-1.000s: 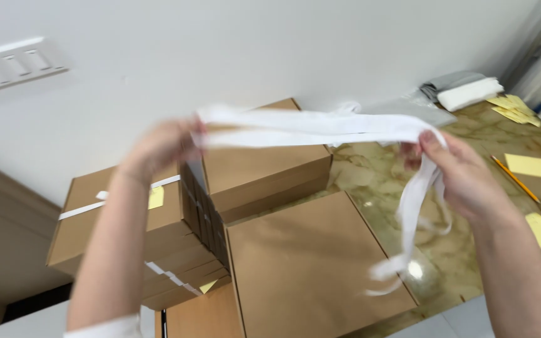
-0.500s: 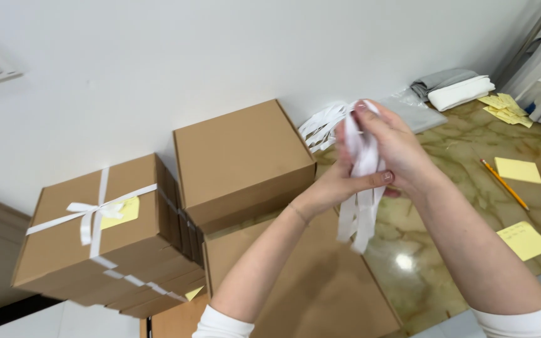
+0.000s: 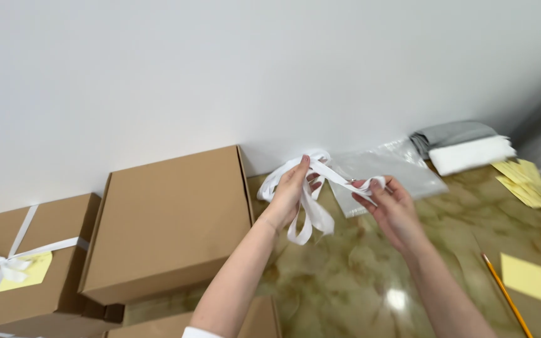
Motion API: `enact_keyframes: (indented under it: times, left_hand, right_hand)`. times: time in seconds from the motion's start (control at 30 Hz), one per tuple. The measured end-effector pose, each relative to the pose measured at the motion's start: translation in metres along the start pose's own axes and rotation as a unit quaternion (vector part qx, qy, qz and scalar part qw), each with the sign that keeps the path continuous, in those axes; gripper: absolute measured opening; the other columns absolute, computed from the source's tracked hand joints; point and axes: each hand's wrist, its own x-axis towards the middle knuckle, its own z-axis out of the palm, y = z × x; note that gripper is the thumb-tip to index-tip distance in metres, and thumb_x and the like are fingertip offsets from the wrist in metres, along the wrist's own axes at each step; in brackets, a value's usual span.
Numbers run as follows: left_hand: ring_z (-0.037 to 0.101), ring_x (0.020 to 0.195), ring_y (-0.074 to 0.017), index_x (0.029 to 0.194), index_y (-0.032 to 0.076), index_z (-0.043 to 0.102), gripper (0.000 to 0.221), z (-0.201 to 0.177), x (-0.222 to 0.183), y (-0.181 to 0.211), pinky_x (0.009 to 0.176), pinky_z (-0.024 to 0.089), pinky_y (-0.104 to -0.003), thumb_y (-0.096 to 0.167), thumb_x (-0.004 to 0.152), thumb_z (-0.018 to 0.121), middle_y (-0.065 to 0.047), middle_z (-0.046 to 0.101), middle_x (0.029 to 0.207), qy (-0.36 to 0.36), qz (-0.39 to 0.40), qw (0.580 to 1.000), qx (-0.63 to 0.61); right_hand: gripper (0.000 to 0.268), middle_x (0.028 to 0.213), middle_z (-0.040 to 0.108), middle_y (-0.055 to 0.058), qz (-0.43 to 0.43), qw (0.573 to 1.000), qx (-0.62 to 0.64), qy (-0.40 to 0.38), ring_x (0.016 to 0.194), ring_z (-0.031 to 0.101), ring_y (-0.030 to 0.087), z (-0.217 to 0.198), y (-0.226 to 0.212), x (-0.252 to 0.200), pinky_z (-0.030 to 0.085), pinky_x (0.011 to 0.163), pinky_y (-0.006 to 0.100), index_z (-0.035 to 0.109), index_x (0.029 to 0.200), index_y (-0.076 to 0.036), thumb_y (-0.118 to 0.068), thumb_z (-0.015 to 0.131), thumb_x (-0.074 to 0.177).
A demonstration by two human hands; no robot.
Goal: The person unties a white ribbon from a cardboard box and opens it to remove a black item wrapped in bubble wrap. They place the item on the table, fold the bubble wrap, and then close the empty box. The person then picks up another tied box and unties the ribbon.
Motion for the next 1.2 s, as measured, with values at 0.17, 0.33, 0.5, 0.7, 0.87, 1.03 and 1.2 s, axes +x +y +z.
enact_keyframes:
  times: [0.17, 0.33, 0.5, 0.7, 0.87, 1.03, 1.2]
  left_hand:
    - [0.073, 0.114, -0.0226, 0.146, -0.005, 0.056, 0.071, -0.001, 0.093, -0.02, 0.099, 0.061, -0.036, 0.045, 0.098, 0.074, -0.012, 0.068, 0.13, 0.162, -0.048, 0.982, -0.079]
    - [0.074, 0.103, -0.0201, 0.14, 0.0, 0.06, 0.062, -0.068, 0.18, -0.081, 0.1, 0.059, -0.039, 0.045, 0.099, 0.073, -0.007, 0.071, 0.113, 0.246, -0.002, 0.962, -0.116]
    - [0.038, 0.154, -0.0334, 0.162, 0.006, 0.035, 0.099, -0.151, 0.2, -0.142, 0.125, 0.036, -0.05, 0.081, 0.098, 0.046, -0.02, 0.041, 0.166, 0.285, -0.138, 0.927, 0.201]
    - [0.034, 0.156, -0.0235, 0.165, 0.019, 0.028, 0.077, -0.193, 0.2, -0.174, 0.126, 0.033, -0.043, 0.065, 0.107, 0.048, -0.009, 0.036, 0.169, 0.325, -0.139, 0.902, 0.249]
    - [0.032, 0.155, -0.0428, 0.155, 0.002, 0.043, 0.053, -0.122, 0.132, -0.119, 0.127, 0.03, -0.053, 0.035, 0.113, 0.045, -0.026, 0.038, 0.162, 0.246, 0.02, 0.876, 0.414]
    - [0.047, 0.143, -0.0329, 0.147, 0.01, 0.052, 0.047, -0.063, 0.015, -0.059, 0.116, 0.042, -0.046, 0.036, 0.108, 0.049, -0.015, 0.051, 0.155, 0.183, 0.078, 0.915, 0.351]
    - [0.073, 0.118, -0.0184, 0.137, 0.008, 0.058, 0.035, -0.072, -0.147, -0.02, 0.105, 0.054, -0.034, 0.024, 0.106, 0.053, -0.008, 0.07, 0.137, 0.114, 0.205, 0.905, 0.355]
  right_hand:
    - [0.014, 0.107, 0.072, 0.01, 0.053, 0.999, -0.008, 0.01, 0.11, 0.074, 0.025, -0.006, 0.032, 0.088, 0.055, 0.108, 0.056, 0.059, 0.107, -0.006, -0.014, 0.069, 0.104]
    - [0.015, 0.104, 0.068, 0.0, 0.08, 0.997, -0.002, 0.02, 0.098, 0.072, 0.017, -0.006, 0.098, 0.172, 0.061, 0.097, 0.042, 0.06, 0.109, -0.011, -0.014, 0.073, 0.102]
    - [0.032, 0.104, 0.065, 0.003, 0.173, 0.981, -0.091, 0.0, 0.093, 0.067, 0.017, -0.025, 0.192, 0.204, 0.061, 0.086, 0.035, 0.064, 0.115, -0.005, -0.011, 0.083, 0.09]
    - [0.073, 0.136, 0.069, 0.023, 0.187, 0.926, -0.324, -0.044, 0.124, 0.068, 0.036, -0.059, 0.26, 0.209, 0.058, 0.1, 0.047, 0.057, 0.15, -0.003, -0.02, 0.089, 0.086]
    - [0.058, 0.151, 0.056, 0.026, 0.01, 0.912, -0.411, -0.013, 0.132, 0.059, 0.042, -0.042, 0.209, 0.157, 0.054, 0.103, 0.045, 0.058, 0.148, 0.0, -0.003, 0.075, 0.092]
    - [0.041, 0.14, 0.068, 0.011, 0.06, 0.927, -0.371, -0.008, 0.121, 0.066, 0.03, -0.041, 0.16, 0.082, 0.054, 0.101, 0.038, 0.072, 0.135, -0.01, -0.009, 0.072, 0.094]
    - [0.028, 0.113, 0.083, 0.022, 0.126, 0.968, -0.218, -0.007, 0.103, 0.08, 0.032, -0.084, 0.178, -0.031, 0.06, 0.099, 0.036, 0.078, 0.118, 0.006, -0.008, 0.07, 0.095]
